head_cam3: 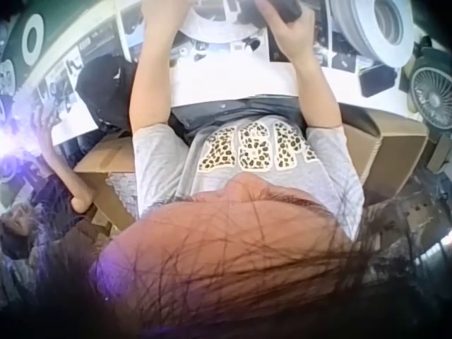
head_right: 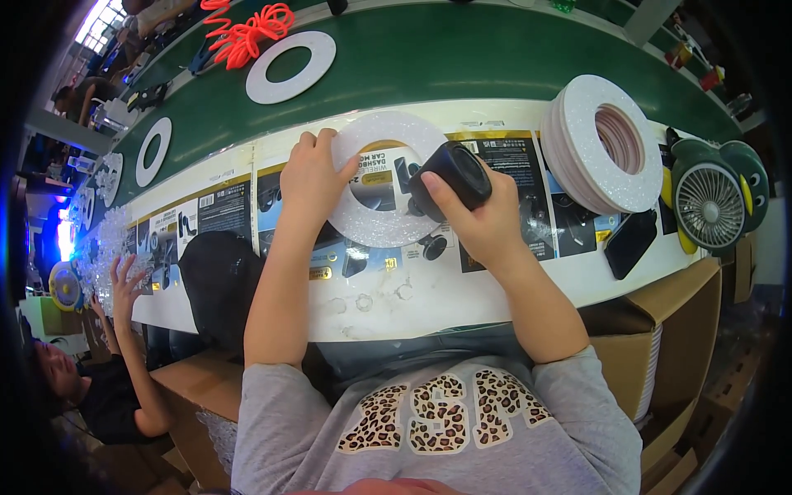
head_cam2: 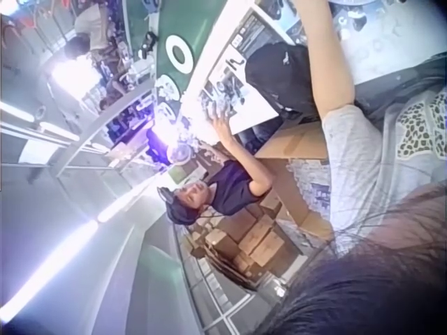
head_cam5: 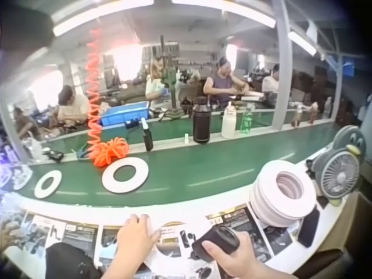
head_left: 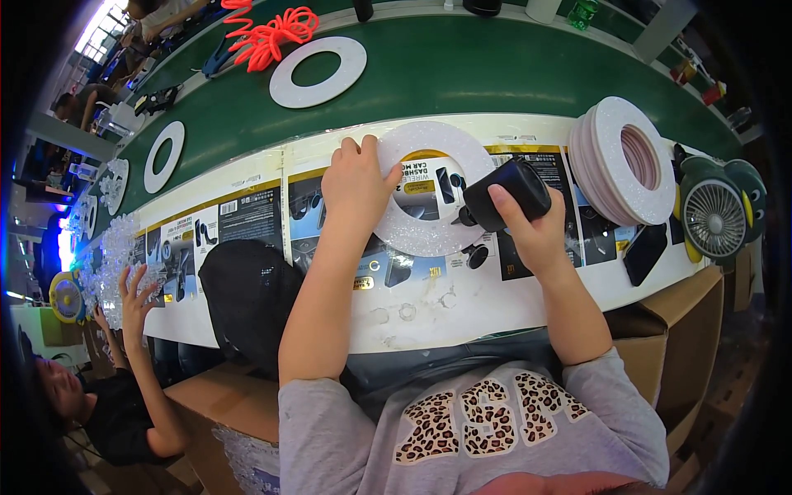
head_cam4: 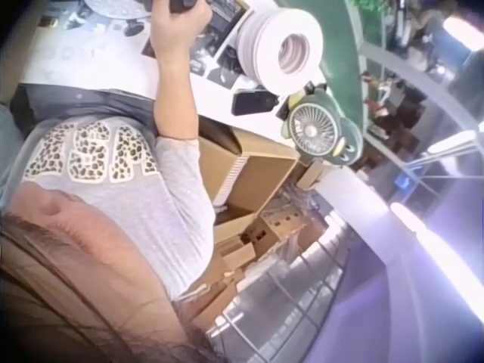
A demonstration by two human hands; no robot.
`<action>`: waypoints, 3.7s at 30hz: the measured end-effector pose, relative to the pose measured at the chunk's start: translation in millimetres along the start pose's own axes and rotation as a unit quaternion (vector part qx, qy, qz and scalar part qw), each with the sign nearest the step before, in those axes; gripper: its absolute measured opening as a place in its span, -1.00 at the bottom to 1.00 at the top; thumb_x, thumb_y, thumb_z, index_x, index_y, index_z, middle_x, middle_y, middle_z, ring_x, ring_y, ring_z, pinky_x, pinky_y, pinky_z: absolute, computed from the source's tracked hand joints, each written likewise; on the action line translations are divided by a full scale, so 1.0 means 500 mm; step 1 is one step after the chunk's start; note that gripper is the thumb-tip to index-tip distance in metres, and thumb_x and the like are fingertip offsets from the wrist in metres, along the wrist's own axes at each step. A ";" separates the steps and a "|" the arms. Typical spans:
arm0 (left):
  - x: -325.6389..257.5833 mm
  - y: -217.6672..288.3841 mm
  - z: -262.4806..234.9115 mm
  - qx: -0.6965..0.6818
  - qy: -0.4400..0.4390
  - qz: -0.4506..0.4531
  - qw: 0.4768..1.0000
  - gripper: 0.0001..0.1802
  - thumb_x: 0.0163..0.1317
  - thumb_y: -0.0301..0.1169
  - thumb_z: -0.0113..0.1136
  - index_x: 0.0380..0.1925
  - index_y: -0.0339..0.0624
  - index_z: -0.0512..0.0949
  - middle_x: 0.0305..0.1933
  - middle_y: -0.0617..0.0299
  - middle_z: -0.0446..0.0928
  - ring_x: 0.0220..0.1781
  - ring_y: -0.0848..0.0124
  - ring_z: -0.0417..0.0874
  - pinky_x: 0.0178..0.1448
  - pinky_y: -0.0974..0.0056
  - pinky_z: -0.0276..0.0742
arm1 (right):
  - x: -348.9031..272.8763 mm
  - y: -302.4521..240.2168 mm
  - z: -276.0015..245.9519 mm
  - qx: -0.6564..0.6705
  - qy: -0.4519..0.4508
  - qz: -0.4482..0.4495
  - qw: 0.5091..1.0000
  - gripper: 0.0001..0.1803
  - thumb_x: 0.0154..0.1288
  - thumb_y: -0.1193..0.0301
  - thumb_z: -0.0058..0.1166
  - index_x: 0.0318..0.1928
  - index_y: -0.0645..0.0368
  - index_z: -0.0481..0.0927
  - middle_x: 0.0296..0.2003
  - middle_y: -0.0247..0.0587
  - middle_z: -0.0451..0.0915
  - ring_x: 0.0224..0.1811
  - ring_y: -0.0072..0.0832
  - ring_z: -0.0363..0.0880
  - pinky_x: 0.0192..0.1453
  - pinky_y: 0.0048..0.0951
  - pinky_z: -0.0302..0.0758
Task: Applying adhesive to circular LED boards and attaching housing rings in an industrial assembly line.
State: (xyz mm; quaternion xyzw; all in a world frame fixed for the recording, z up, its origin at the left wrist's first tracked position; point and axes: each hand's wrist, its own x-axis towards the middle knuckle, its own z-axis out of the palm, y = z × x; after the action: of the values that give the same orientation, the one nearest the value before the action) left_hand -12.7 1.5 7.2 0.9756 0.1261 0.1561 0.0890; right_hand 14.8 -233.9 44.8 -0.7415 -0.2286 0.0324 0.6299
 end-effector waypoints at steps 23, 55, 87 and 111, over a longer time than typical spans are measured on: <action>0.002 0.000 0.001 -0.004 0.004 0.001 1.000 -0.50 0.05 -0.10 0.40 -0.17 -0.23 0.49 -0.21 0.05 0.49 -0.12 0.16 0.60 -0.18 0.15 0.60 | -0.013 -0.005 0.001 0.054 0.005 -0.012 0.998 -0.76 0.24 0.36 0.26 -0.23 0.32 0.62 -0.43 -0.25 0.65 -0.41 -0.62 0.55 -0.29 -0.58 0.46; 0.002 0.002 -0.005 -0.006 -0.008 -0.007 1.000 -0.47 0.05 -0.10 0.39 -0.13 -0.25 0.50 -0.20 0.03 0.49 -0.12 0.15 0.60 -0.16 0.14 0.61 | -0.010 0.006 0.014 0.006 -0.053 -0.018 0.998 -0.72 0.22 0.34 0.27 -0.18 0.32 0.63 -0.40 -0.18 0.68 -0.38 -0.54 0.62 -0.26 -0.53 0.51; 0.003 0.001 0.000 -0.015 -0.013 -0.014 1.000 -0.49 0.04 -0.11 0.37 -0.13 -0.24 0.49 -0.18 0.04 0.47 -0.10 0.15 0.58 -0.15 0.14 0.60 | 0.001 0.017 0.007 0.086 0.034 0.036 0.995 -0.72 0.32 0.24 0.20 -0.23 0.25 0.61 -0.37 -0.38 0.61 -0.32 -0.67 0.52 -0.20 -0.60 0.45; 0.002 -0.009 0.020 -0.048 -0.012 -0.049 0.998 -0.44 -0.05 -0.08 0.43 -0.17 -0.26 0.51 -0.14 -0.02 0.47 -0.05 0.13 0.55 -0.07 0.16 0.55 | 0.013 0.154 -0.032 0.106 0.104 0.046 0.988 -0.60 0.41 0.19 0.11 0.03 0.28 0.55 -0.09 -0.26 0.60 -0.08 -0.54 0.59 0.00 -0.52 0.53</action>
State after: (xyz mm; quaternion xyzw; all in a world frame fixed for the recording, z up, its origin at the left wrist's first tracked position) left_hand -9.5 4.5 -3.1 0.9647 0.1653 0.1453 0.1448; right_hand 48.7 -254.1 -23.3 -0.6796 -0.1229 0.0079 0.7232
